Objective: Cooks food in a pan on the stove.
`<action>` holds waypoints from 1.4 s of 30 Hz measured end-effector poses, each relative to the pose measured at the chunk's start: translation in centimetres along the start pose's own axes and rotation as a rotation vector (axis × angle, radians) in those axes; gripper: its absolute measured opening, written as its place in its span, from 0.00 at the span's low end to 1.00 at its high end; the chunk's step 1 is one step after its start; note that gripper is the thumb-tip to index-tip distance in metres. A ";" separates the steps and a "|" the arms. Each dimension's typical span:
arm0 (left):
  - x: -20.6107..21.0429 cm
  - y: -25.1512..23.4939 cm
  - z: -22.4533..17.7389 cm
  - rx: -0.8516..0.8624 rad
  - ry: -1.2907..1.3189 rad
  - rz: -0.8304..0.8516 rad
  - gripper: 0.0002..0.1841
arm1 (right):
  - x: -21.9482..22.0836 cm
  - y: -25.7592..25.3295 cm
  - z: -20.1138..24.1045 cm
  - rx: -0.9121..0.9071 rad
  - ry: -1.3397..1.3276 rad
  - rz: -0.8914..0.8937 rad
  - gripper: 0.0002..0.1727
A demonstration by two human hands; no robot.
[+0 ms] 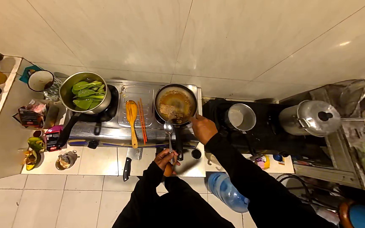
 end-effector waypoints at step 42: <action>0.3 0.5 -0.7 -0.029 -0.044 -0.050 0.12 | 1.5 -4.0 -2.3 0.165 -0.021 -0.110 0.19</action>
Point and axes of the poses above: each hand's wrist, its own y-axis away from the middle knuckle, its own x-axis out of the palm, z = x × y, the point moved 2 cm from there along -y, towards the middle knuckle, and after that the axes turned 14 degrees about y, right-handed, at the moved point
